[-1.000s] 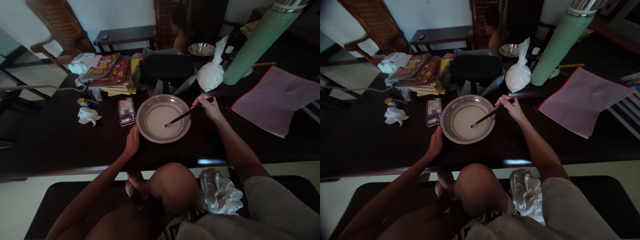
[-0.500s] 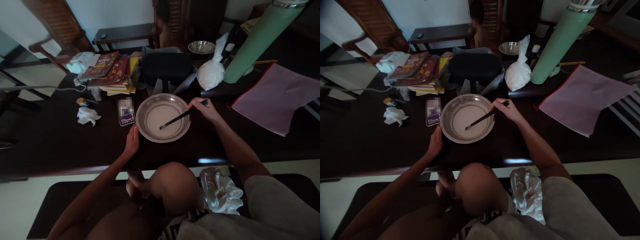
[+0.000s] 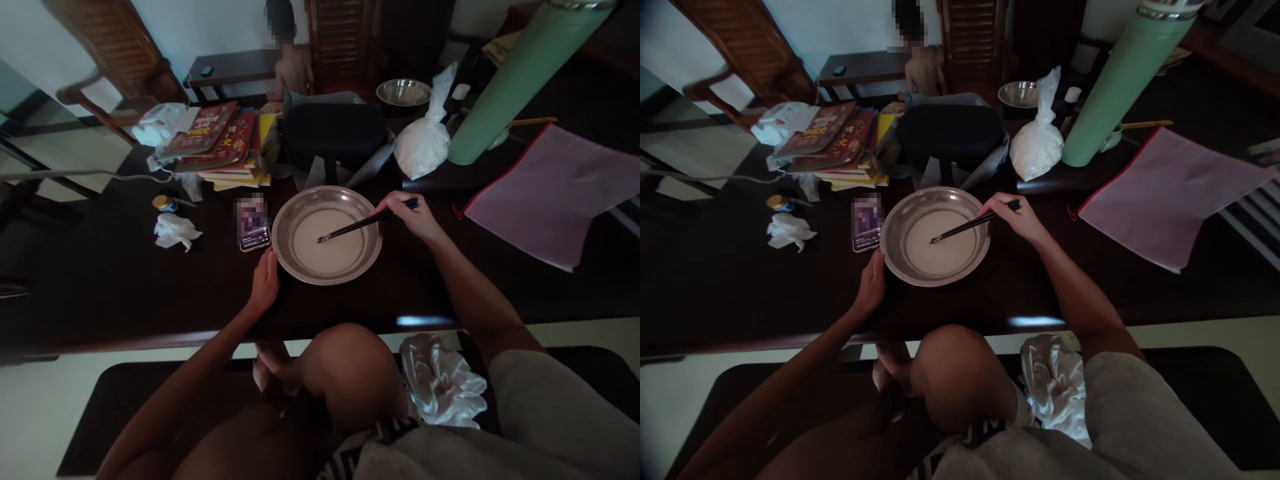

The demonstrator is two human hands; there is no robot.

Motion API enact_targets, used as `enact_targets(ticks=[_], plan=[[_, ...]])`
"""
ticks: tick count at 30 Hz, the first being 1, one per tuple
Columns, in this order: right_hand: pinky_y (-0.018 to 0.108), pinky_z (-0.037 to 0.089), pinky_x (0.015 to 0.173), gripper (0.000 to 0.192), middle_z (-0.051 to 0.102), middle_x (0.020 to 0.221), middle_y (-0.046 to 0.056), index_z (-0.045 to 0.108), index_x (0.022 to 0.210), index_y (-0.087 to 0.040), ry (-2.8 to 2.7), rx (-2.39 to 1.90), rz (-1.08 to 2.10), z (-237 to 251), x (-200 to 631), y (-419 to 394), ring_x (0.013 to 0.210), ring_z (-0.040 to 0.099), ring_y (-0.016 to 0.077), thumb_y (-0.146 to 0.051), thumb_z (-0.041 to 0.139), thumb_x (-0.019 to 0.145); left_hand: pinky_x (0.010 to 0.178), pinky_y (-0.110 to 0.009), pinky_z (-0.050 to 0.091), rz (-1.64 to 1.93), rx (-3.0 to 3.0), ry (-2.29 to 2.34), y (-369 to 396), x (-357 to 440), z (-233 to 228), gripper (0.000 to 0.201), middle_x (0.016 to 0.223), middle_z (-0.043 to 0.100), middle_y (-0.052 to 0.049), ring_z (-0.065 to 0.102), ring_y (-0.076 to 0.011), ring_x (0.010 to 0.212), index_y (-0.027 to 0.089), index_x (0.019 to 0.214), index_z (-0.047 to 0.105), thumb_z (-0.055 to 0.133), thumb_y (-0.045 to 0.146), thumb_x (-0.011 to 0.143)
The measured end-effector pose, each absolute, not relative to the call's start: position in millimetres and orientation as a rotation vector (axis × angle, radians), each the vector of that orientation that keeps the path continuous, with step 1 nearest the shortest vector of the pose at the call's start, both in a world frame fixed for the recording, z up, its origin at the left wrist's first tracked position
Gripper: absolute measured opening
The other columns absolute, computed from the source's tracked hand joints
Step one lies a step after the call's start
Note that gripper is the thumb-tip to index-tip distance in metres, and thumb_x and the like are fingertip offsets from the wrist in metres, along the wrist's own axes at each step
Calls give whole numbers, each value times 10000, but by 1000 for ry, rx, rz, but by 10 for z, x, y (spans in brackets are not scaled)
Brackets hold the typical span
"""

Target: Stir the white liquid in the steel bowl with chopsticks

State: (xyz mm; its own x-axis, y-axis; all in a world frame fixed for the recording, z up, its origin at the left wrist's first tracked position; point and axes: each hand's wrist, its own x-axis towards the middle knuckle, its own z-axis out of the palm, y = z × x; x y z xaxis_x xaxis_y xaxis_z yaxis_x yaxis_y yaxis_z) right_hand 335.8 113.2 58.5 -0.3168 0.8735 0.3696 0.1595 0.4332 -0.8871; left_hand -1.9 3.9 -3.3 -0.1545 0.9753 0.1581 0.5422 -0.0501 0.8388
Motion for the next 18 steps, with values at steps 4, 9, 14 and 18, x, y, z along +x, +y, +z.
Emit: enact_targets(ticks=[4,9,14,18], plan=[[324,530,682,432,708,665,12,726,720,-239,-1600,-899,979,545,3400,1170,651,665,167,-618,595,880,1088,-428,437,1117,1619,1721,41,-20,-33,653,1295,653,-142,596,-253,1222,141,1223,614,262,636,982],[331,533,758,469,724,735,31,735,705,-229,-1775,-907,1012,564,3356,1129,742,669,175,-633,576,884,1101,-427,427,1126,1616,1719,40,-10,-23,655,1294,653,-140,585,-252,1243,141,1254,603,251,626,989],[333,533,726,434,723,719,26,724,710,-234,-1664,-907,937,544,3411,1174,709,679,176,-608,592,887,1102,-423,424,1113,1598,1735,41,-3,-18,717,1302,645,-160,581,-258,1246,125,1243,607,243,676,967],[314,535,679,454,700,661,14,710,698,-227,-1654,-892,1018,534,3389,1163,646,667,159,-620,582,886,1101,-424,426,1114,1598,1732,42,-7,-24,720,1304,644,-161,582,-257,1246,121,1266,595,245,675,967]])
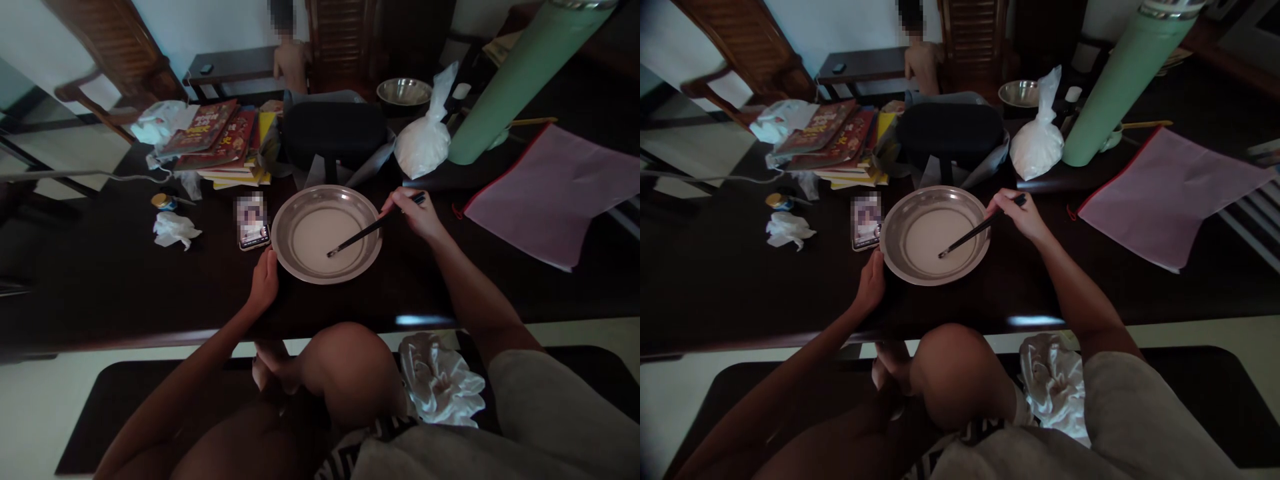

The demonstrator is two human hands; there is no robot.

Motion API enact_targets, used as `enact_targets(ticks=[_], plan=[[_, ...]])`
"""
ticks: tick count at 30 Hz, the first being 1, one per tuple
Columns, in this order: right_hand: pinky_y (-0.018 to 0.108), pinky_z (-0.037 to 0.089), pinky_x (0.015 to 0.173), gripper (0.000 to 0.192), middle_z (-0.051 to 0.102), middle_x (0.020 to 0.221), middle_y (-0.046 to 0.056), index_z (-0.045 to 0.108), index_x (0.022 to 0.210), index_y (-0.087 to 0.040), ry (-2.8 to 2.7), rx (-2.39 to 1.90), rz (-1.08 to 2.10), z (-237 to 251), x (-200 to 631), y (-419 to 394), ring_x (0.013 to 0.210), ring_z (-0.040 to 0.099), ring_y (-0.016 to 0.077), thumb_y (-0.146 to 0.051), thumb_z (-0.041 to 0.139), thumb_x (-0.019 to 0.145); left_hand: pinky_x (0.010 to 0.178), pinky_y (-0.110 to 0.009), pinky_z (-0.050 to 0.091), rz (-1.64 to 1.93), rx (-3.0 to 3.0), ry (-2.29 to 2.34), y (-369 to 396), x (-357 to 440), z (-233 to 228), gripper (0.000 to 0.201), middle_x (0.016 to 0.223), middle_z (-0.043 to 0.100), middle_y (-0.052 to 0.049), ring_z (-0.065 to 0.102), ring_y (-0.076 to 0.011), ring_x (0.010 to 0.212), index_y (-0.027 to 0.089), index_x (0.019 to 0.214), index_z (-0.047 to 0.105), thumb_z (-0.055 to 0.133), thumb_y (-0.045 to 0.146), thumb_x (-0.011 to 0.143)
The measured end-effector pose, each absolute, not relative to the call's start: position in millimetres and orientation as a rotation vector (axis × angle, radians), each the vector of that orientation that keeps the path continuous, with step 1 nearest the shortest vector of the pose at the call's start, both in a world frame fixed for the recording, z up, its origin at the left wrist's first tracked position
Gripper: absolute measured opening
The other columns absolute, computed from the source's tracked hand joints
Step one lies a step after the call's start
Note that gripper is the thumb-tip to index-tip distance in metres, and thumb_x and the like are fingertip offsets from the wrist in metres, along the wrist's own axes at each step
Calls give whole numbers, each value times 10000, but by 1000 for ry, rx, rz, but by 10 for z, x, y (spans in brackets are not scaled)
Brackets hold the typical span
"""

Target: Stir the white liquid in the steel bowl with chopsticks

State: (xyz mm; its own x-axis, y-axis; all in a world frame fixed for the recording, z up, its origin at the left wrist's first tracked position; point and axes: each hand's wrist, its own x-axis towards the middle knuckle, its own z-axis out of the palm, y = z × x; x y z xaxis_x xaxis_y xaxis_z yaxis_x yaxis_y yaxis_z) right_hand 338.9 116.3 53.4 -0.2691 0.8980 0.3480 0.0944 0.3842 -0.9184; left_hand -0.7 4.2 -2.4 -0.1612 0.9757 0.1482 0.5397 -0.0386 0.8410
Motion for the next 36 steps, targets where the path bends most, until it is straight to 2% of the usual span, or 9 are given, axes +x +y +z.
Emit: enact_targets(ticks=[4,11,17,23,30,36], plan=[[323,533,766,472,726,744,32,721,695,-225,-1802,-906,975,589,3350,1119,768,674,173,-632,575,884,1099,-421,428,1119,1607,1731,41,-11,-26,690,1311,644,-151,585,-251,1244,134,1249,604,251,659,974],[314,534,685,462,703,664,15,715,707,-227,-1656,-902,969,568,3401,1151,657,664,160,-625,570,892,1102,-422,425,1116,1615,1720,39,-8,-17,663,1308,646,-145,585,-249,1243,141,1253,604,252,634,985],[335,536,790,458,735,782,33,727,715,-240,-1804,-912,965,580,3373,1127,797,678,184,-635,568,887,1099,-417,429,1120,1615,1729,41,-3,-15,682,1305,647,-149,586,-250,1243,137,1269,598,248,646,980],[330,542,699,463,704,669,18,718,704,-232,-1654,-913,991,556,3403,1160,678,674,175,-635,575,882,1083,-425,438,1115,1614,1736,42,-14,-33,678,1264,664,-150,598,-254,1211,133,1235,609,253,650,978],[332,532,775,438,736,768,28,739,733,-243,-1773,-900,941,567,3389,1147,776,678,176,-614,572,897,1087,-427,435,1114,1625,1728,44,-13,-28,684,1279,657,-153,595,-254,1220,128,1245,604,246,647,980],[320,542,671,474,715,674,17,710,709,-233,-1646,-923,1003,542,3399,1169,680,685,174,-662,582,862,1102,-431,425,1128,1598,1734,44,-5,-35,691,1299,647,-158,585,-257,1243,134,1254,605,253,658,973]])
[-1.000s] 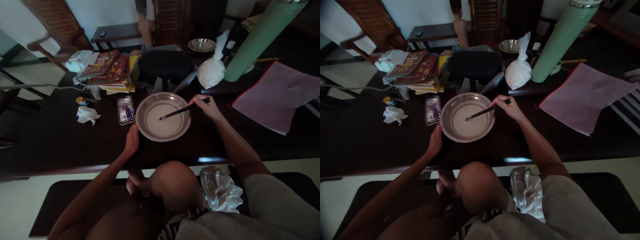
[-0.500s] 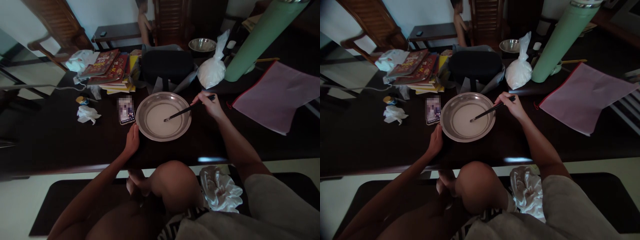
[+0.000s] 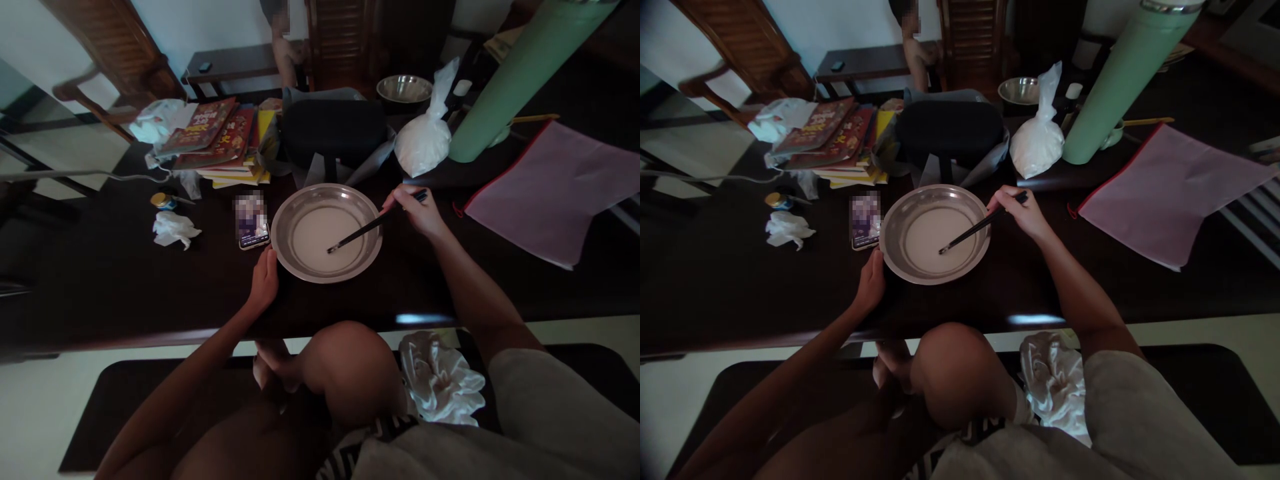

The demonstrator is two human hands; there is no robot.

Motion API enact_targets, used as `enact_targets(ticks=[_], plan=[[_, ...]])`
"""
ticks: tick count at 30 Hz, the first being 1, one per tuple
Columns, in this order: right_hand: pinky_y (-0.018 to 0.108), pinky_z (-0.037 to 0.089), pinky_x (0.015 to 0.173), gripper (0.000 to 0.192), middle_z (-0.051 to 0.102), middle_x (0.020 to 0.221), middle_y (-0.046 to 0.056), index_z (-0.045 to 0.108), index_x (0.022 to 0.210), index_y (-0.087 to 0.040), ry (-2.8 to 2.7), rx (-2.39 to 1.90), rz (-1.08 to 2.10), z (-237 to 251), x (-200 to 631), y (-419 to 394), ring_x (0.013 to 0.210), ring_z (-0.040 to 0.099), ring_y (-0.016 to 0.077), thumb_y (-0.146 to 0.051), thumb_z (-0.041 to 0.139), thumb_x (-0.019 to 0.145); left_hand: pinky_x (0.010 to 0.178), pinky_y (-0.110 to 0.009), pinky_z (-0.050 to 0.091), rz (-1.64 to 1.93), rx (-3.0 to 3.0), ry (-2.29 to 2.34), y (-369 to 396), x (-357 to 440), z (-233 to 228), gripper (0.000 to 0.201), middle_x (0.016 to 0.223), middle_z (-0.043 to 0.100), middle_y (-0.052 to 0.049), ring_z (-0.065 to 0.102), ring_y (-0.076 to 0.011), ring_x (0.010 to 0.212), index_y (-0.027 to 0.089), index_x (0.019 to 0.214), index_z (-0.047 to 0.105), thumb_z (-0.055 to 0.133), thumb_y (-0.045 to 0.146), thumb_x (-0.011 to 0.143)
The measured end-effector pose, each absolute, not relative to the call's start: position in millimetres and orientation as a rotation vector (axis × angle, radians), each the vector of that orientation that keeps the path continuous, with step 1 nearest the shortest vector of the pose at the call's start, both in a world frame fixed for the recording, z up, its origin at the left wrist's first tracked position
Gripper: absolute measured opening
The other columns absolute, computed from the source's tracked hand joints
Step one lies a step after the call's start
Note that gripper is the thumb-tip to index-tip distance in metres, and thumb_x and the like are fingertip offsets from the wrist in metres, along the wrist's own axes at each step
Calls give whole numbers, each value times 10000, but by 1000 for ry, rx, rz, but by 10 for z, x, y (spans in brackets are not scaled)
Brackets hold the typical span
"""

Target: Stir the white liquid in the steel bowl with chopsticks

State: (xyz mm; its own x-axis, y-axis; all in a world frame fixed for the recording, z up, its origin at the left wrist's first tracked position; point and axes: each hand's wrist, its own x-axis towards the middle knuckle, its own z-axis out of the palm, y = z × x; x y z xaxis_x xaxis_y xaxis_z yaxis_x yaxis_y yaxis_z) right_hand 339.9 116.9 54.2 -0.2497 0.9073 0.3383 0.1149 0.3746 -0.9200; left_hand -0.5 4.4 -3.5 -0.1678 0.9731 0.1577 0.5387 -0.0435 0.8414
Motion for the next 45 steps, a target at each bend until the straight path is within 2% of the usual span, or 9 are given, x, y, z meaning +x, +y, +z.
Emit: enact_targets(ticks=[6,12,18,25,31,37,41,45], plan=[[283,526,660,441,747,781,34,731,754,-227,-1742,-936,982,569,3370,1148,757,692,168,-632,597,870,1109,-422,421,1116,1614,1720,35,-7,-18,683,1304,648,-149,582,-250,1249,137,1263,601,245,647,980],[310,544,648,461,711,640,6,719,739,-239,-1611,-926,1015,540,3390,1173,628,679,165,-670,597,846,1103,-426,424,1113,1610,1724,36,-6,-12,667,1304,646,-149,585,-253,1243,138,1249,606,253,638,983],[300,540,697,464,752,789,35,738,762,-230,-1731,-925,1012,560,3350,1137,764,693,172,-666,603,844,1094,-416,431,1113,1624,1729,39,-7,-26,677,1283,654,-152,592,-251,1228,135,1247,605,241,642,982],[285,510,591,454,713,655,4,722,755,-241,-1605,-942,1012,525,3388,1180,637,679,161,-663,591,854,1103,-422,426,1119,1624,1728,39,-1,-19,674,1301,647,-147,580,-251,1254,142,1258,604,242,639,982],[264,503,623,420,753,814,31,750,791,-232,-1752,-922,1034,563,3346,1131,760,680,155,-617,603,874,1100,-417,428,1130,1622,1726,42,0,-23,672,1291,651,-149,587,-250,1240,140,1247,610,243,637,983],[280,496,600,416,708,647,-3,740,791,-242,-1579,-911,990,503,3431,1212,615,671,148,-615,584,889,1104,-416,422,1109,1613,1724,33,0,-4,657,1310,642,-149,582,-247,1248,139,1249,605,248,625,987],[274,514,633,412,746,744,23,753,798,-232,-1716,-884,1097,521,3338,1136,706,687,155,-606,600,883,1087,-411,437,1106,1624,1729,35,-3,-4,645,1286,656,-143,593,-247,1229,144,1243,607,248,616,991],[286,541,689,400,755,796,28,751,803,-232,-1692,-898,990,572,3364,1145,764,705,166,-607,628,863,1086,-407,437,1119,1628,1731,40,-5,-18,668,1291,652,-152,591,-250,1234,129,1248,602,242,629,988]])
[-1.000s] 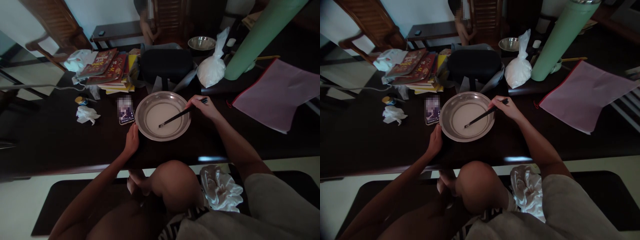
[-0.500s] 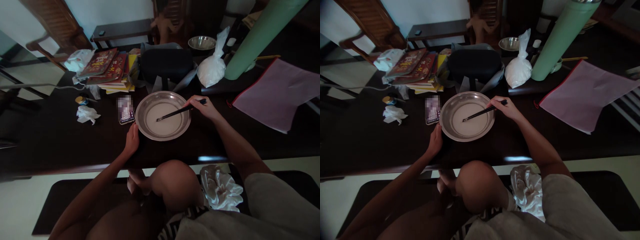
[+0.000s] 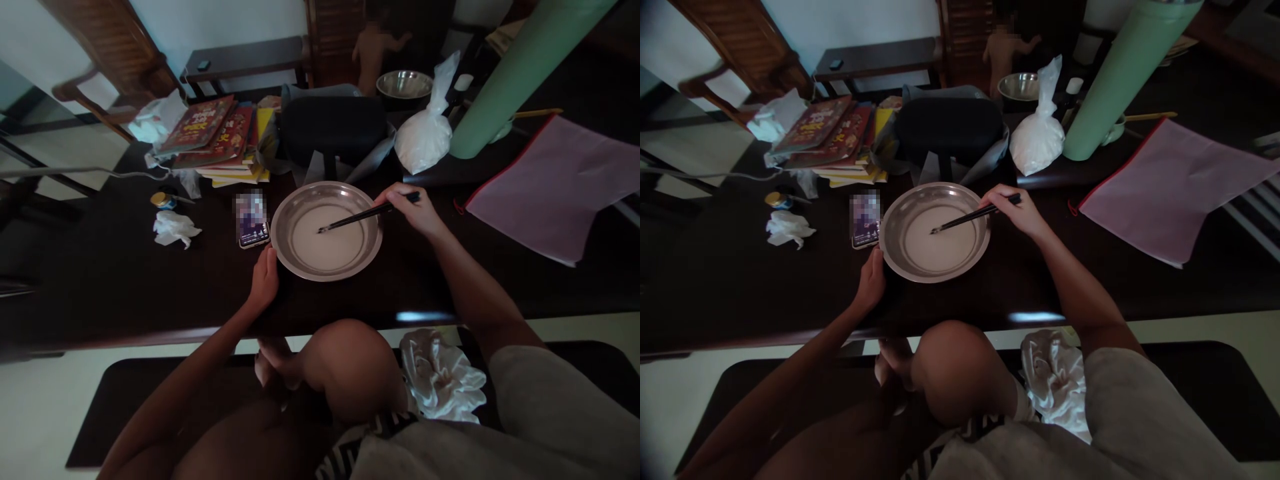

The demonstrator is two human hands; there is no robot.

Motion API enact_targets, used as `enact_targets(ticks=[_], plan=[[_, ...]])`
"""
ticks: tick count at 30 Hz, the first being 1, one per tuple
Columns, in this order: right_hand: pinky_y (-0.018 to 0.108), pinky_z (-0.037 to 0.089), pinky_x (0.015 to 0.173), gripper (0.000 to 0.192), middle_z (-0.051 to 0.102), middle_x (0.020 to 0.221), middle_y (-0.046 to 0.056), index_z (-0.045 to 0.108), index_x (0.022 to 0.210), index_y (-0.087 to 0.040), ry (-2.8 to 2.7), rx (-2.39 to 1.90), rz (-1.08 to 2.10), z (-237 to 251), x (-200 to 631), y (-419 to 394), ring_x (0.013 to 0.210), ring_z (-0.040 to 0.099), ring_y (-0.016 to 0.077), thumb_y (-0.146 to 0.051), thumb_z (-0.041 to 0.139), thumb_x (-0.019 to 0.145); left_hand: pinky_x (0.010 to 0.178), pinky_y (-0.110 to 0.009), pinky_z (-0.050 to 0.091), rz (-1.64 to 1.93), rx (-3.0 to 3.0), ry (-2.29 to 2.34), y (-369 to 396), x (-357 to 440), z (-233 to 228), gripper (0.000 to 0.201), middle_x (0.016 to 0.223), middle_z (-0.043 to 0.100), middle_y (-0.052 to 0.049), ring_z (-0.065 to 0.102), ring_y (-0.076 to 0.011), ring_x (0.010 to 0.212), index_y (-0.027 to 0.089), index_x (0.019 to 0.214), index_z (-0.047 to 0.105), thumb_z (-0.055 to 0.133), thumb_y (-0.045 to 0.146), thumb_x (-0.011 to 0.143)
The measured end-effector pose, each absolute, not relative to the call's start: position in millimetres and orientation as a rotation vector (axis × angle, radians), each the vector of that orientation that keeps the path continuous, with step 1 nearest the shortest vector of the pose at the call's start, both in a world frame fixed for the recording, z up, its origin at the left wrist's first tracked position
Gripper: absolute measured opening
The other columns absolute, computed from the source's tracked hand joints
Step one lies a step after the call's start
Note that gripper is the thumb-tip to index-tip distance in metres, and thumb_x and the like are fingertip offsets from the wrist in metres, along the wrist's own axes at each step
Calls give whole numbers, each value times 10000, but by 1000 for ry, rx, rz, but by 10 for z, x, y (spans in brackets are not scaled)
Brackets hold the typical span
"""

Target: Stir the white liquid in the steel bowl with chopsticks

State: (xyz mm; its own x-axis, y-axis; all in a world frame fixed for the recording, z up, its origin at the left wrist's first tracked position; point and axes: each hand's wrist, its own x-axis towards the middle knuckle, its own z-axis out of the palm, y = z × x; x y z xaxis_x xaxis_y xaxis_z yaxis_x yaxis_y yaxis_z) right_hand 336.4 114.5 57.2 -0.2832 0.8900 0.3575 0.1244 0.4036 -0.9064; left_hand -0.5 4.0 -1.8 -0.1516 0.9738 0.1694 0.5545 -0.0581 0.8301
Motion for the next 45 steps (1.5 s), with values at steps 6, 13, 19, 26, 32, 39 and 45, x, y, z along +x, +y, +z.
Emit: enact_targets(ticks=[6,13,19,26,32,39,45], plan=[[317,561,664,394,722,661,1,743,807,-247,-1608,-876,995,520,3431,1211,643,705,174,-621,628,856,1084,-399,437,1108,1639,1728,43,-6,-19,681,1290,653,-146,591,-243,1228,130,1253,596,234,640,985],[301,569,741,368,762,783,17,748,817,-238,-1671,-872,1005,530,3369,1171,771,728,169,-586,638,867,1088,-420,435,1117,1626,1732,39,1,-8,707,1279,655,-159,592,-256,1228,117,1254,604,236,655,978],[299,556,660,406,724,656,0,744,797,-235,-1611,-876,1005,511,3405,1200,632,698,157,-608,607,878,1105,-423,424,1111,1616,1727,37,-14,-19,691,1312,644,-155,583,-254,1250,128,1255,607,253,653,978],[309,565,742,349,753,776,16,752,823,-245,-1673,-861,987,538,3368,1167,766,724,168,-569,636,878,1108,-427,423,1118,1627,1718,39,-11,-21,693,1304,646,-154,582,-255,1252,129,1261,608,244,649,981],[290,533,641,400,727,680,7,742,782,-239,-1647,-872,1003,523,3388,1179,651,692,155,-596,598,890,1096,-430,433,1131,1622,1713,42,-1,-20,669,1294,653,-148,592,-252,1232,136,1254,613,252,630,986],[306,549,719,417,751,747,19,736,769,-235,-1657,-913,937,553,3382,1178,733,706,163,-614,602,878,1101,-436,428,1128,1628,1715,39,-1,-14,662,1290,654,-147,587,-253,1238,134,1263,604,245,620,992],[296,541,681,441,734,698,15,737,764,-227,-1682,-907,1029,516,3358,1161,695,694,160,-630,594,875,1105,-432,426,1119,1625,1719,44,-5,-21,673,1293,653,-143,588,-249,1239,143,1255,609,243,638,984]])
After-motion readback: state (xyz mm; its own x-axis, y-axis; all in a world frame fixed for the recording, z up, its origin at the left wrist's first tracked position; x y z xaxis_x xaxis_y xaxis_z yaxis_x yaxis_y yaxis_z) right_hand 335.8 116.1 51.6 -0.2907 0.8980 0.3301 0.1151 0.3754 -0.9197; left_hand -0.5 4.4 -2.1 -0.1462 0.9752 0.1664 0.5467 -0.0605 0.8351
